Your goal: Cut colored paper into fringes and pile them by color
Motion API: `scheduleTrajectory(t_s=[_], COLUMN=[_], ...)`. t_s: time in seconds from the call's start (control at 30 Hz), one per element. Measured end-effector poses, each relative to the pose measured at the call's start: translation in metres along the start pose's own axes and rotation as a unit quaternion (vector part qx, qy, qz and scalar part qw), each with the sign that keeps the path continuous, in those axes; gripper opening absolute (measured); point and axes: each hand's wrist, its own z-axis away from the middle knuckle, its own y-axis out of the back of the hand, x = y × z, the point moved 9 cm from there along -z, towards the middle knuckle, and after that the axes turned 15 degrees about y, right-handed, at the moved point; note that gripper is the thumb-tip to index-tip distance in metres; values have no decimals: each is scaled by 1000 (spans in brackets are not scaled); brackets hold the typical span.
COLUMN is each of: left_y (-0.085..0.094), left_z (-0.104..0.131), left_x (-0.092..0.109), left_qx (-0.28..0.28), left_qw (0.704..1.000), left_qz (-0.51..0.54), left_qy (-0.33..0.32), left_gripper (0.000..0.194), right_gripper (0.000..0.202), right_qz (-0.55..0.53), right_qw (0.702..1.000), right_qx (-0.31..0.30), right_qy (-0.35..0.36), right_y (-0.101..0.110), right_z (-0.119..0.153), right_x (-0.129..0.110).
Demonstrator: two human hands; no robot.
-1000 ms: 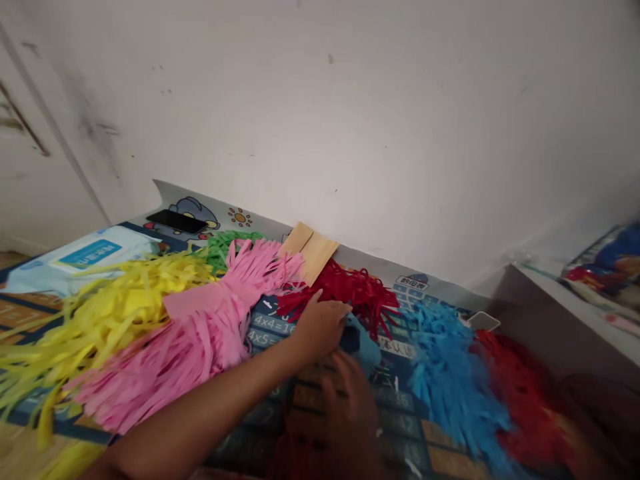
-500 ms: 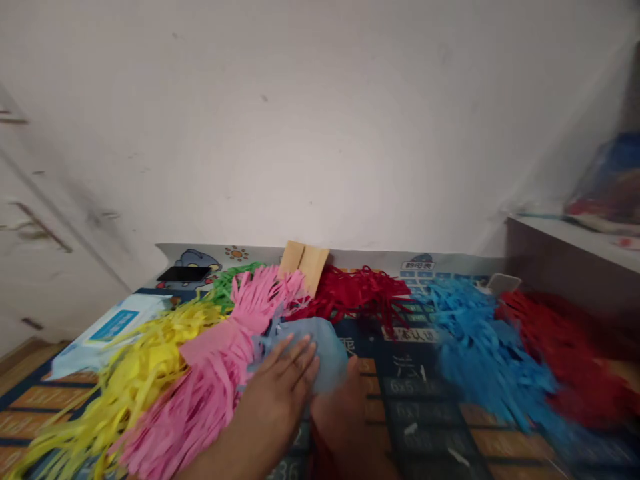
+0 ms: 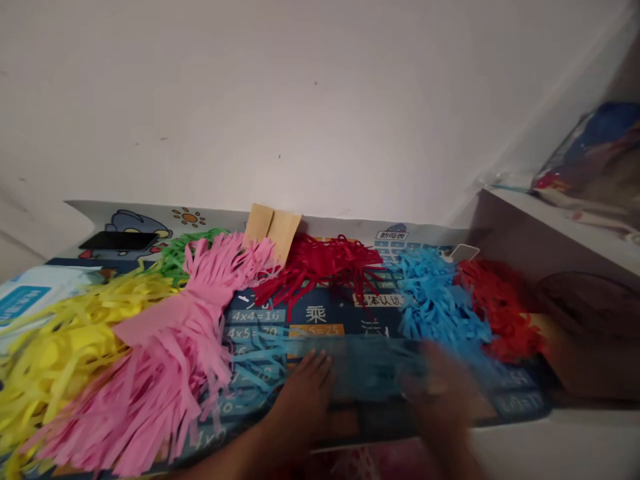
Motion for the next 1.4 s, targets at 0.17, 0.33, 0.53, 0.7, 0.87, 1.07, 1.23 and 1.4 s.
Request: scheduleTrajectory(t_s=[0.17, 0.33, 0.53, 0.7, 0.87, 1.07, 1.23, 1.4], left_y=[3, 46, 86, 36, 45, 37, 24, 23], left_z=[-6, 10, 25, 5, -6, -36, -54, -60], left_x=[-17, -95, -59, -31, -63, -66, -81, -84], left_qx=[-21, -19, 45, 35, 56, -17, -48, -65], left_qw=[999, 989, 994, 991, 980, 973, 962, 962], left_qz=[27, -4, -40, 85, 175, 204, 167, 118], left_qy=[38, 149, 96, 98, 72, 106, 212, 239], left_gripper=[36, 39, 52, 24, 16, 13, 18, 12], right_gripper=[39, 34, 26, 22, 23, 29, 23, 25], right_qz=[200, 250, 262, 252, 192, 284, 388, 398], right_qw=[927, 881, 883, 887, 926, 919, 891, 890], right_qx=[-172, -201, -191, -209, -238, -222, -200, -197], right_qy=[267, 348, 340, 327, 220, 158, 124, 100], right_y=[-99, -94, -102, -94, -67, -64, -63, -65], right_z=[24, 19, 15, 13, -5, -25, -33, -42], right_x=[-24, -17, -19, -20, -10, 4, 14, 22])
